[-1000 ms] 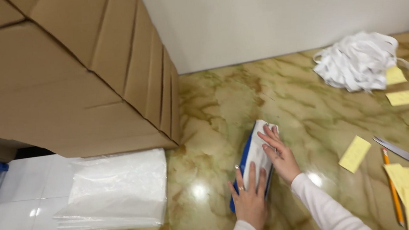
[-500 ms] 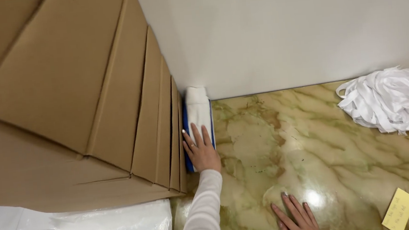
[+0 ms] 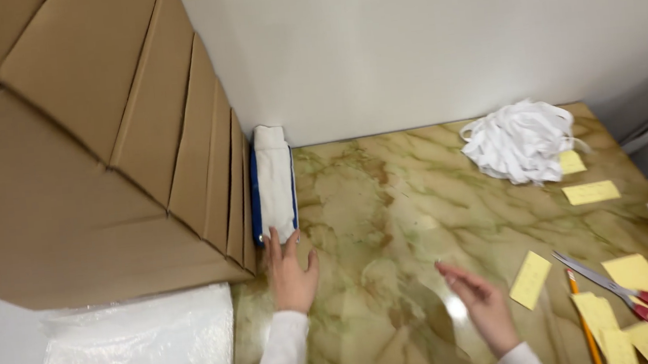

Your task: The person folds several shirts, including a blue and white striped shirt, a light blue polo, a white t-shirt, a beige long-sleeved shirt, and a white graphic t-shirt. They place the folded items in a neat stack on the table next to cardboard boxes.

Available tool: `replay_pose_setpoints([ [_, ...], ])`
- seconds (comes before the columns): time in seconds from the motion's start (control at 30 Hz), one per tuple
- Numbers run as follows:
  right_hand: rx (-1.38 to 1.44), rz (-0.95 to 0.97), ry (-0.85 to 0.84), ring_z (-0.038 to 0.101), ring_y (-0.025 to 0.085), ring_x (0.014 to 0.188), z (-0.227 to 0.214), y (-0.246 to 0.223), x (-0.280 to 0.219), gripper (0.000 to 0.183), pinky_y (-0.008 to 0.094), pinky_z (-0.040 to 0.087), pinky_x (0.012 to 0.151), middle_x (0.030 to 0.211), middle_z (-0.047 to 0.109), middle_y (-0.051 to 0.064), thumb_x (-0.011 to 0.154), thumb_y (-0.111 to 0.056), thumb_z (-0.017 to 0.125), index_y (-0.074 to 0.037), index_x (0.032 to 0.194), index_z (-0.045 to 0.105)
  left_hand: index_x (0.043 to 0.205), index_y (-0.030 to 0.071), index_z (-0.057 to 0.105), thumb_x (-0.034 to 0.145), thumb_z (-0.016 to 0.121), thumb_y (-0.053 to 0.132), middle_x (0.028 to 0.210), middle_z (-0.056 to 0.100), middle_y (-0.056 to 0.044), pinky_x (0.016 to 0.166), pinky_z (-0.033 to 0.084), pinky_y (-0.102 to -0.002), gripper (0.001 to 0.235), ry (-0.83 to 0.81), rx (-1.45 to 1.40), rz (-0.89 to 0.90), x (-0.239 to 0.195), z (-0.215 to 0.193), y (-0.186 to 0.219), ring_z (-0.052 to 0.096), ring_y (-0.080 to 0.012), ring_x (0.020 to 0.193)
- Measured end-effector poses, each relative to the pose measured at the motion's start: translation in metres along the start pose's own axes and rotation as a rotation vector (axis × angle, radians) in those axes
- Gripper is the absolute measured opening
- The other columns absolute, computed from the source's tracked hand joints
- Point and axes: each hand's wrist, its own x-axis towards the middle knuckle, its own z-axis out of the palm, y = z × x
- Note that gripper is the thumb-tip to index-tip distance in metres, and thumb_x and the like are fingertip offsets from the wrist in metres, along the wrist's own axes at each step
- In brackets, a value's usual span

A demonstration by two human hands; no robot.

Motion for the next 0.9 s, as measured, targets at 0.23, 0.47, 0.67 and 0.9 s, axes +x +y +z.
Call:
replay_pose_setpoints([
  [0.23, 0.224, -0.098, 0.002, 0.077, 0.039, 0.102, -0.054, -0.099, -0.055, 0.027, 0.045, 0.061, 0.101, 0.108, 0.078, 0.032, 0.100, -0.005, 0.060, 0.013, 0.117, 0.072, 0.127, 0.026, 0.076, 0.091, 0.070, 0.031, 0.159, 0.050, -0.006, 0.126, 0.026, -0.041, 0.036, -0.220, -0.424, -0.431, -0.114, -0.077, 0.091, 0.037, -0.0180, 0.156],
  [0.47, 0.438, -0.194, -0.058, 0.073, 0.039, 0.103, -0.116, -0.132, -0.140, 0.026, 0.048, 0.060, 0.097, 0.106, 0.074, 0.031, 0.104, -0.009, 0.057, 0.009, 0.118, 0.068, 0.121, 0.021, 0.077, 0.091, 0.069, 0.025, 0.142, 0.070, -0.001, 0.120, 0.039, -0.033, 0.031, -0.183, -0.533, -0.321, -0.172, -0.141, 0.160, 0.057, -0.0148, 0.141],
  [0.67, 0.537, -0.291, -0.030, 0.073, 0.041, 0.101, -0.162, -0.111, -0.214, 0.028, 0.053, 0.059, 0.099, 0.105, 0.074, 0.031, 0.105, -0.010, 0.055, 0.009, 0.120, 0.069, 0.124, 0.024, 0.077, 0.091, 0.069, 0.028, 0.137, 0.077, 0.008, 0.115, 0.045, -0.033, 0.034, -0.379, -0.562, -0.329, -0.214, -0.168, 0.174, 0.066, -0.0111, 0.132],
  [0.9, 0.560, -0.228, 0.118, 0.072, 0.037, 0.098, -0.166, -0.073, -0.324, 0.027, 0.050, 0.059, 0.097, 0.106, 0.073, 0.026, 0.107, -0.016, 0.058, 0.007, 0.117, 0.069, 0.120, 0.018, 0.077, 0.092, 0.070, 0.024, 0.131, 0.080, 0.008, 0.111, 0.052, -0.032, 0.030, -0.430, -0.615, -0.291, -0.288, -0.227, 0.148, 0.074, -0.0121, 0.119],
])
